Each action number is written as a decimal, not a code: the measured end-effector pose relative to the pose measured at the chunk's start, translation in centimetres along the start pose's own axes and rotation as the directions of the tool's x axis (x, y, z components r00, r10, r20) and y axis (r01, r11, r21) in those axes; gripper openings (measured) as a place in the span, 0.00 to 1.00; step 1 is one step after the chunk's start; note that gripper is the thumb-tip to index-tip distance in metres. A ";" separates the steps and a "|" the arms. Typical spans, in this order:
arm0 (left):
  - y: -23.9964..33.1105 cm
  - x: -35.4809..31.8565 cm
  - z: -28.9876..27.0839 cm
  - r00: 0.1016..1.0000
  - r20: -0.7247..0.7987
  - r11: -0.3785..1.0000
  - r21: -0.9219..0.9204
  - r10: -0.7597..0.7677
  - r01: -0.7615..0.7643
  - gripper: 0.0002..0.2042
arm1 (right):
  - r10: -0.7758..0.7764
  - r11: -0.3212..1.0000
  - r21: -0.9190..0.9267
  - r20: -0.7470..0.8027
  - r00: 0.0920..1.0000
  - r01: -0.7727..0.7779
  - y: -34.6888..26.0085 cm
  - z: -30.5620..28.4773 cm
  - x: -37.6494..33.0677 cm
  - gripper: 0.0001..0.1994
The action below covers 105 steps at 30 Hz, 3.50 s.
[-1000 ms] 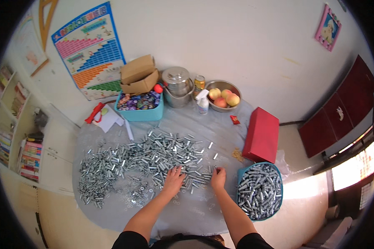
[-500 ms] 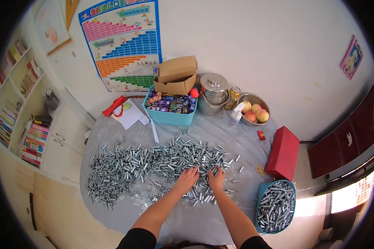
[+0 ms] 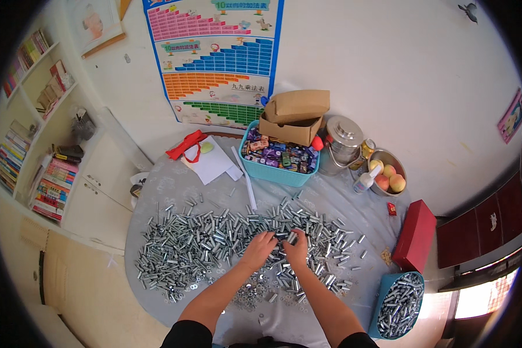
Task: The person assembles metal fasteners by hand, picking up bolts and washers from a table and screwing them together. They place the completed units into a blue container. The person then moves a bowl of fruit and a red box before walking to a kitchen area and moving a chair.
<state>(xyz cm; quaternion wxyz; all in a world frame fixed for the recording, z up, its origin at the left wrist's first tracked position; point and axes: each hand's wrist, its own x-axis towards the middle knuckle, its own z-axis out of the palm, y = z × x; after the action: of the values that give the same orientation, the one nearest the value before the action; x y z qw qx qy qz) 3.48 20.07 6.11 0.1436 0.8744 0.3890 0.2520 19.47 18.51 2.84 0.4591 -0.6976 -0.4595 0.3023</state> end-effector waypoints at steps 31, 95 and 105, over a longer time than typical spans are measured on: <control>-4.0 -1.9 -1.1 0.916 -0.144 0.927 -0.087 -0.375 0.366 0.24 | 0.045 0.817 -0.542 -0.278 0.959 -0.195 5.5 -8.3 6.6 0.22; 10.7 2.1 4.5 0.993 0.099 0.983 -0.162 -0.070 0.085 0.20 | -0.169 0.969 -0.205 -0.162 0.972 0.135 2.0 -9.7 -5.1 0.23; 12.5 1.4 5.8 0.981 0.184 0.976 -0.192 -0.069 0.104 0.21 | 0.270 0.794 -0.149 -0.782 0.561 -0.590 12.3 -23.1 -14.3 0.29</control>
<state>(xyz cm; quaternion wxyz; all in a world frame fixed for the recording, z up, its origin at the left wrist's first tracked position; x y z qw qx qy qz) 15.11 12.63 7.36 0.2759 0.8564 0.3851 0.2051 37.84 -4.94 0.66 0.3608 -0.9272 -0.1000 0.0059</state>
